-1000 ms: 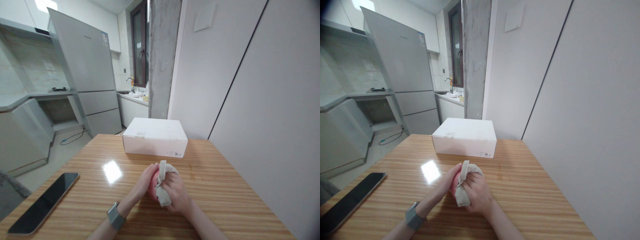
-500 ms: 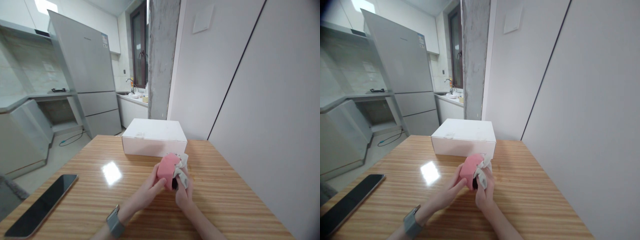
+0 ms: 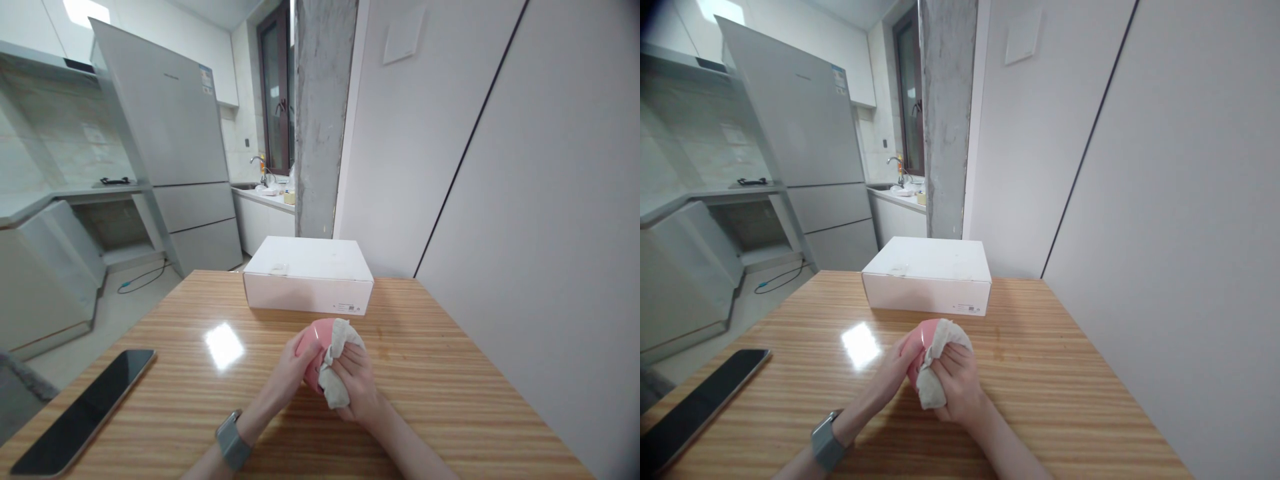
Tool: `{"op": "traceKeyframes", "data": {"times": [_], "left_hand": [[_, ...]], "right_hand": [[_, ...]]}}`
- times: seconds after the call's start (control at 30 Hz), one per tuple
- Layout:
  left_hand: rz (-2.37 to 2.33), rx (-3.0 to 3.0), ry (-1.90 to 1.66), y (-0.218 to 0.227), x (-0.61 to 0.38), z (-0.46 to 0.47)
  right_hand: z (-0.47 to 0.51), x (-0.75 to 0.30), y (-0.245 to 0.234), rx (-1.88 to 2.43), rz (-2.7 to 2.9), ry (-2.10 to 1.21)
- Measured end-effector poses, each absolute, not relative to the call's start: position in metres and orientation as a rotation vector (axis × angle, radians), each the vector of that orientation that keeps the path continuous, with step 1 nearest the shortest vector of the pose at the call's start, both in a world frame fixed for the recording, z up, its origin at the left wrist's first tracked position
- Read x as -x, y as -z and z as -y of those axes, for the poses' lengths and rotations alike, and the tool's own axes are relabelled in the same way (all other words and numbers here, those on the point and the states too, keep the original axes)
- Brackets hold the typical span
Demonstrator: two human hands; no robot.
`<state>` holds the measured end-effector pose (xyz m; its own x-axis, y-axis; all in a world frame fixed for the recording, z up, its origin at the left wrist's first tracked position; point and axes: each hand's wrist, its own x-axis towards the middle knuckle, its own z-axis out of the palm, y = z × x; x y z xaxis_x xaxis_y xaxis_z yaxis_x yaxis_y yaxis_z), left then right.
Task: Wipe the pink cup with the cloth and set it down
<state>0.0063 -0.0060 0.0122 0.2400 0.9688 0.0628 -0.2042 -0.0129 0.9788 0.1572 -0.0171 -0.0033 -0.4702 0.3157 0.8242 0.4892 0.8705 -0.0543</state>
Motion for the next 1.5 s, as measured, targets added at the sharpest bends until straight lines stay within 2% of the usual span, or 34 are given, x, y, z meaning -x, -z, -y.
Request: {"op": "traceKeyframes", "data": {"times": [0.1, 0.2, 0.33, 0.37, 0.53, 0.63, 0.77, 0.83, 1.0, 1.23, 1.37, 1.5], "left_hand": [[-0.836, -1.267, -1.214, -0.014, -0.006, 0.009], [-0.83, -1.282, -1.278, -0.014, -0.006, 0.009], [-0.773, -0.998, -1.224, -0.015, -0.005, 0.006], [-0.743, -0.881, -1.195, -0.016, -0.004, 0.004], [-0.665, -0.525, -1.065, -0.02, 0.009, -0.004], [-0.645, -0.527, -0.939, -0.014, 0.012, -0.007], [-0.679, -0.549, -0.775, -0.003, 0.01, -0.007], [-0.685, -0.551, -0.752, 0.001, 0.009, -0.007], [-0.7, -0.551, -0.745, 0.003, 0.009, -0.009], [-0.864, -0.563, -0.937, -0.002, -0.004, -0.005], [-0.624, -0.564, -1.124, 0.001, -0.012, -0.003], [-0.505, -0.665, -1.119, 0.003, -0.01, -0.006]], "right_hand": [[0.016, -0.159, 0.006, 0.655, 2.006, 0.156], [0.013, -0.165, 0.01, 0.606, 2.058, 0.276], [0.005, -0.179, 0.022, 0.501, 2.056, 0.328], [0.003, -0.181, 0.025, 0.551, 1.969, 0.232], [-0.014, -0.185, 0.022, 0.914, 1.124, -0.658], [-0.018, -0.18, 0.008, 0.91, 1.084, -0.854], [-0.007, -0.17, -0.003, 0.842, 1.149, -1.36], [-0.002, -0.165, -0.002, 0.818, 1.141, -1.499], [-0.008, -0.154, 0.013, 0.805, 1.029, -1.34], [-0.014, -0.144, 0.035, 0.913, 0.937, -1.125], [-0.006, -0.135, 0.034, 0.958, 0.926, -0.955], [-0.012, -0.147, 0.015, 1.01, 0.971, -0.918]]}}
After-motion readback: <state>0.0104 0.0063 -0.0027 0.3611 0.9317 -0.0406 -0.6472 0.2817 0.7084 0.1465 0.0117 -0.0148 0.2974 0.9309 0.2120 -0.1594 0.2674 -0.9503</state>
